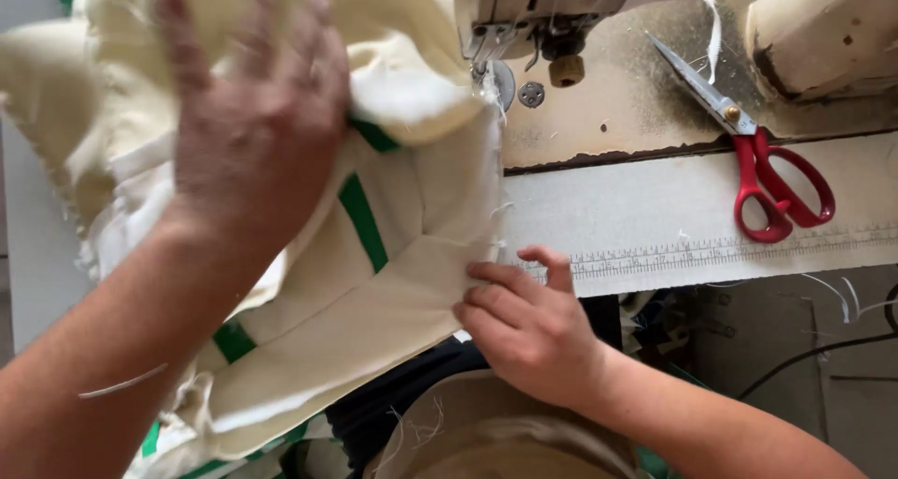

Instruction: Sewing and trimming a fabric tote bag using an industrial sewing machine and scissors

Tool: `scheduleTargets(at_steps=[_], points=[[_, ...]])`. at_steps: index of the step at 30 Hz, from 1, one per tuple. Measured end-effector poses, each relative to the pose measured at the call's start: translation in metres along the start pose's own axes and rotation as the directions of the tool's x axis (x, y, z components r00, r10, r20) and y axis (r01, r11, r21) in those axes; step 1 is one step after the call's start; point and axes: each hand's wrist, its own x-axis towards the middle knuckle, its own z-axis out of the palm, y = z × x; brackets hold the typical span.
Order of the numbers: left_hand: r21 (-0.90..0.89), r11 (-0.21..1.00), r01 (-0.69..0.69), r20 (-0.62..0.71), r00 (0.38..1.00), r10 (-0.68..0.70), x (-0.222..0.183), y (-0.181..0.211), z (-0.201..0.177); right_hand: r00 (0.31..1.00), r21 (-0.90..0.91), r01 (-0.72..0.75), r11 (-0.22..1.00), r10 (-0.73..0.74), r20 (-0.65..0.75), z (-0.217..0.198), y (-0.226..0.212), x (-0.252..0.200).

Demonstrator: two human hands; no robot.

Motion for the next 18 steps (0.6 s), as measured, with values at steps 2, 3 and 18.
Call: scheduleTargets(at_steps=[2, 3, 18], points=[[0.575, 0.797, 0.187, -0.187, 0.978, -0.095, -0.002, 0.017, -0.019, 0.999, 0.028, 0.028, 0.999, -0.029, 0.033, -0.003, 0.006, -0.001], [0.579, 0.793, 0.192, -0.201, 0.976, -0.089, -0.003, 0.028, -0.020, 0.999, 0.016, 0.034, 0.999, -0.035, 0.024, -0.001, 0.010, 0.000], [0.220, 0.975, 0.038, 0.629, 0.758, -0.172, 0.001, 0.085, -0.015, 0.999, 0.059, -0.042, 0.997, 0.039, 0.036, 0.001, -0.001, -0.014]])
